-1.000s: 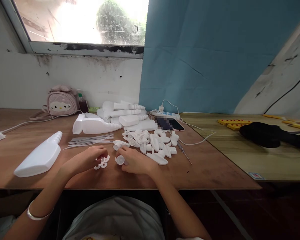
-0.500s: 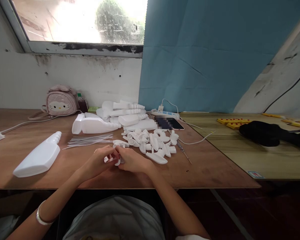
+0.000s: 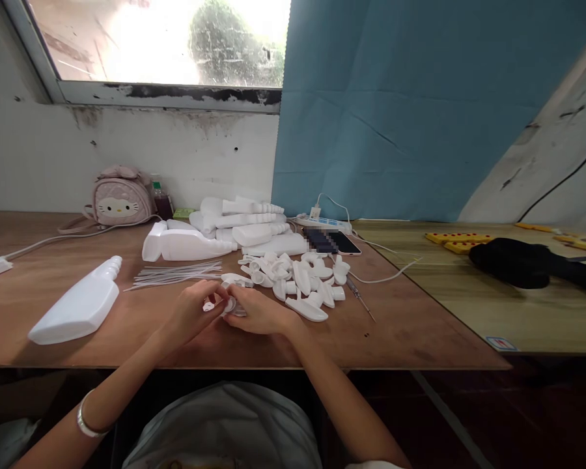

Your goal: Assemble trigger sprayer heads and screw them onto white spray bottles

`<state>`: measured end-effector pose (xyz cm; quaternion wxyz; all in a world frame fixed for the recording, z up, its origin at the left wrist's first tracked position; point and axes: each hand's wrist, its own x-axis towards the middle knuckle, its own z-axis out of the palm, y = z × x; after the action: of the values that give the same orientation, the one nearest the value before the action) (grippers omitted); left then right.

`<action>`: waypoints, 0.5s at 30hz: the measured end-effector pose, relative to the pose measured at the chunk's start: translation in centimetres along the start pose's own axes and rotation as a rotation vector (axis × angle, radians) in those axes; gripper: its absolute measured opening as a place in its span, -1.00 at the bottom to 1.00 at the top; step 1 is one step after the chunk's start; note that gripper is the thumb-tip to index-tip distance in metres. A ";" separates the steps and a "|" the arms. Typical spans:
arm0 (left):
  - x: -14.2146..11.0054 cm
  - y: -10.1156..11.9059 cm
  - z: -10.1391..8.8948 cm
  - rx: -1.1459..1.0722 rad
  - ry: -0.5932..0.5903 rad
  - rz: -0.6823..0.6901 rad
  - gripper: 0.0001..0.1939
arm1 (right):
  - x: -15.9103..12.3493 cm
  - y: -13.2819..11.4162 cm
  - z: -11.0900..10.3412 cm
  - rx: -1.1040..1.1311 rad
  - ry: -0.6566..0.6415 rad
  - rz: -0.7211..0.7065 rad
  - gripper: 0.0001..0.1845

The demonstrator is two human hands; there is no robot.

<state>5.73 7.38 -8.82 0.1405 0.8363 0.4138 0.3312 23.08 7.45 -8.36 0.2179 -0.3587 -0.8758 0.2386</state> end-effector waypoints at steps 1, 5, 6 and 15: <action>0.0 -0.1 0.0 0.004 0.015 -0.006 -0.94 | 0.0 0.0 0.0 -0.002 0.001 -0.004 -0.85; 0.1 -0.4 0.0 0.007 0.015 -0.021 -0.95 | 0.0 0.1 -0.1 -0.025 0.009 -0.024 -0.88; 0.1 -0.5 0.0 0.007 0.012 -0.016 -0.94 | 0.0 0.1 0.0 -0.033 0.008 -0.020 -0.89; 0.2 -0.6 0.5 0.057 -0.003 0.172 -0.84 | 0.0 0.2 -0.1 0.013 0.017 0.005 -0.93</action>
<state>5.81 7.94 -9.35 0.0886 0.8729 0.3495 0.3288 23.24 7.60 -8.42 0.2270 -0.3614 -0.8714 0.2418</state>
